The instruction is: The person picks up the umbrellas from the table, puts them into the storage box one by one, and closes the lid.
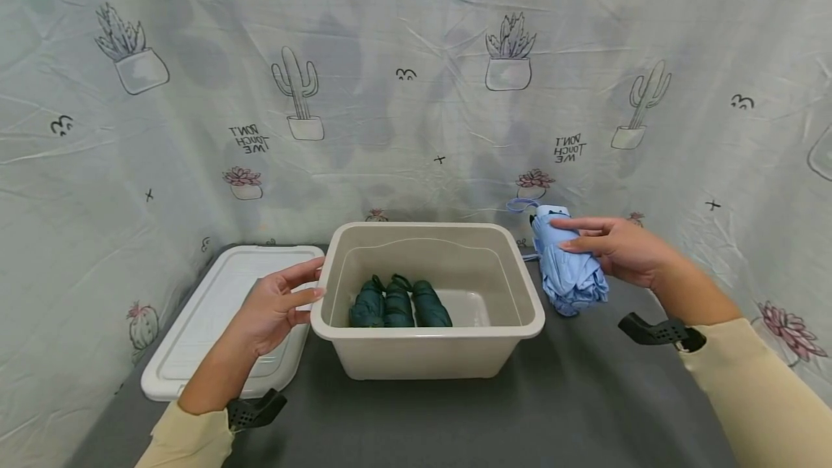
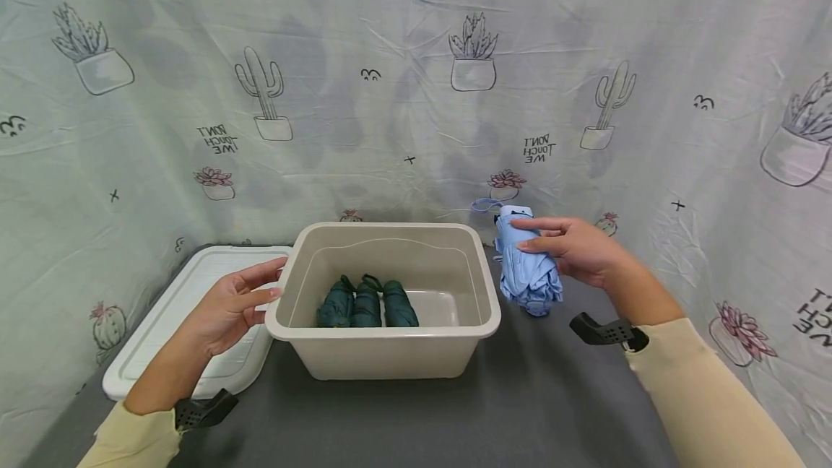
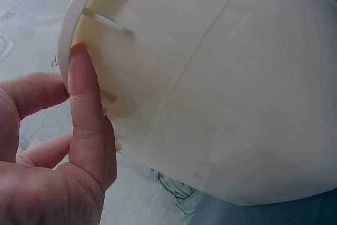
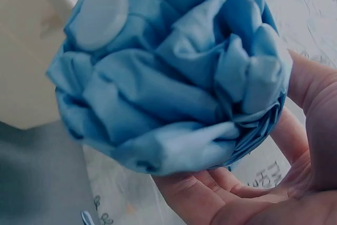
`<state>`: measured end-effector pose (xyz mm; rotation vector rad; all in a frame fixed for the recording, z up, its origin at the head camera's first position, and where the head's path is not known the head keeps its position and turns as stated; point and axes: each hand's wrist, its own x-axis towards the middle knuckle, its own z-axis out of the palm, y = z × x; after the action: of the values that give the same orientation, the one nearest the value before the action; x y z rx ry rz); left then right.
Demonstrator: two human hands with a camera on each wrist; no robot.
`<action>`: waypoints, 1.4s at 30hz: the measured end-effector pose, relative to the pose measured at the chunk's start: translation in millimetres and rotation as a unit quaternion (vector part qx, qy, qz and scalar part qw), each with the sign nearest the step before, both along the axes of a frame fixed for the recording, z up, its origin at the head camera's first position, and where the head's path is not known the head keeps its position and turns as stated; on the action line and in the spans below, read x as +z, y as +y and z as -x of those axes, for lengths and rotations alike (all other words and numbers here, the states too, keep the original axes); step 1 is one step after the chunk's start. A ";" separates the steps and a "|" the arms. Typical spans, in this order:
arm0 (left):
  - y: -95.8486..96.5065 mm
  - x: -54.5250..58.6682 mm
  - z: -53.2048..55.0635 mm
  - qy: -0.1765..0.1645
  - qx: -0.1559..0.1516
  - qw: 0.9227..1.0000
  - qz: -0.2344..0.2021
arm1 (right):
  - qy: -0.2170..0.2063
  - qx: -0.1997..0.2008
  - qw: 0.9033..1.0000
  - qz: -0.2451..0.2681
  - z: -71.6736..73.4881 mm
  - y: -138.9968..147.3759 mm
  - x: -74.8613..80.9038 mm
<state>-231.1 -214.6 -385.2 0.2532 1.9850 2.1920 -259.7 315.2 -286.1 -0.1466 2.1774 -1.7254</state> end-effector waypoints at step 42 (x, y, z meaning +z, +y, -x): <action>-0.1 -0.6 0.9 -0.001 -0.007 1.000 -0.010 | -0.064 0.032 0.996 -0.048 17.9 -115.1 -9.0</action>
<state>-232.0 -214.6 -385.7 0.2658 1.9547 2.2042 -277.6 200.1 -295.1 -0.0795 2.1334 -1.5494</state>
